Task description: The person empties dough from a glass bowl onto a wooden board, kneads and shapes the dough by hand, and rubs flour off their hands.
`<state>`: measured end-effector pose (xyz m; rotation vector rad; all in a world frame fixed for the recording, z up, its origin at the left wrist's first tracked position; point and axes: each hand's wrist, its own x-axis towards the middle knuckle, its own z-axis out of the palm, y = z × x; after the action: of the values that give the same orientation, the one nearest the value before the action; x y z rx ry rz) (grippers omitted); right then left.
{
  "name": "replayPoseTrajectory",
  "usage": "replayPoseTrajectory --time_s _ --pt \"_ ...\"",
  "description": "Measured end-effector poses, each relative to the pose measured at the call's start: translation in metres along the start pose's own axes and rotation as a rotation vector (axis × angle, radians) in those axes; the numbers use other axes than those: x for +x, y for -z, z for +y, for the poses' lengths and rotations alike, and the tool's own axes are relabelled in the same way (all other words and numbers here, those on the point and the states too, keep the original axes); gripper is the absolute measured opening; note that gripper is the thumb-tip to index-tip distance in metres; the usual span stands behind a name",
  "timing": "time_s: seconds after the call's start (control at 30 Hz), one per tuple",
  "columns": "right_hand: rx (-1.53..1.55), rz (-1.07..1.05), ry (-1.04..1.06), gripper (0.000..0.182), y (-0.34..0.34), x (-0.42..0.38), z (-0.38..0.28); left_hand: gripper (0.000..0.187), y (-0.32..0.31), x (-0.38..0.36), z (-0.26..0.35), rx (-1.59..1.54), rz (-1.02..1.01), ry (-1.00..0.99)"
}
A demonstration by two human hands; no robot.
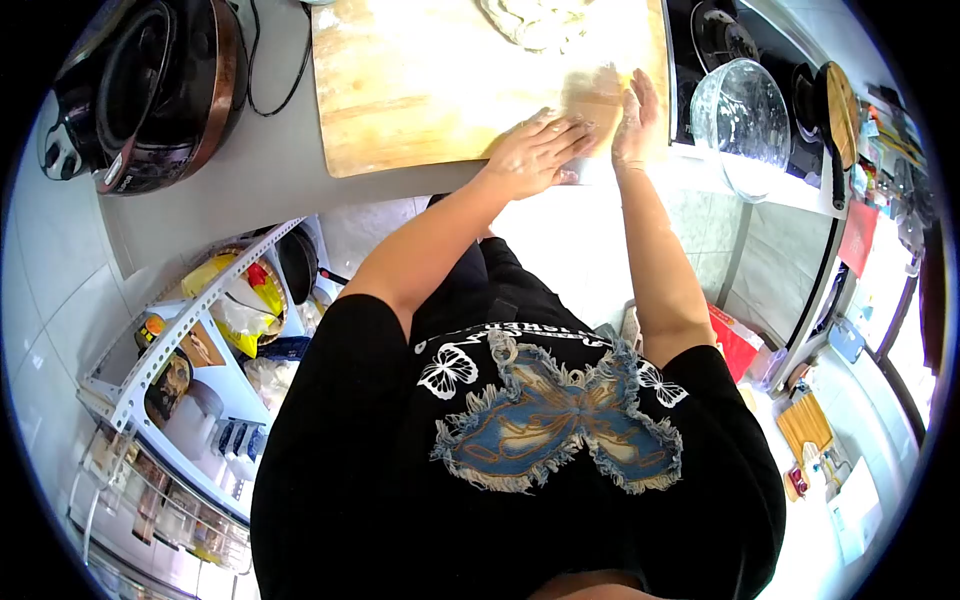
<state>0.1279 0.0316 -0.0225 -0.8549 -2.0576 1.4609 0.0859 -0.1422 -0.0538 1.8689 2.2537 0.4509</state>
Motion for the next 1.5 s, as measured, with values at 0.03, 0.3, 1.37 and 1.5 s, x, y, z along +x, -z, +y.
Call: replayPoseTrajectory --time_s 0.03,0.3,1.37,1.5 --pt "-0.006 0.028 0.003 0.049 0.003 0.004 0.007 0.063 0.008 0.004 -0.009 0.000 0.004 0.003" --pt "0.086 0.110 -0.054 0.044 0.011 0.000 0.030 0.061 0.059 -0.024 -0.127 0.538 -0.144 0.430" --pt "0.617 -0.243 -0.449 0.036 -0.052 -0.020 -0.024 0.014 0.032 -0.065 -0.053 -0.274 0.379 0.245" --pt "0.958 -0.564 -0.766 0.064 -0.107 -0.012 -0.060 0.064 0.067 -0.019 -0.055 -0.551 0.696 0.558"
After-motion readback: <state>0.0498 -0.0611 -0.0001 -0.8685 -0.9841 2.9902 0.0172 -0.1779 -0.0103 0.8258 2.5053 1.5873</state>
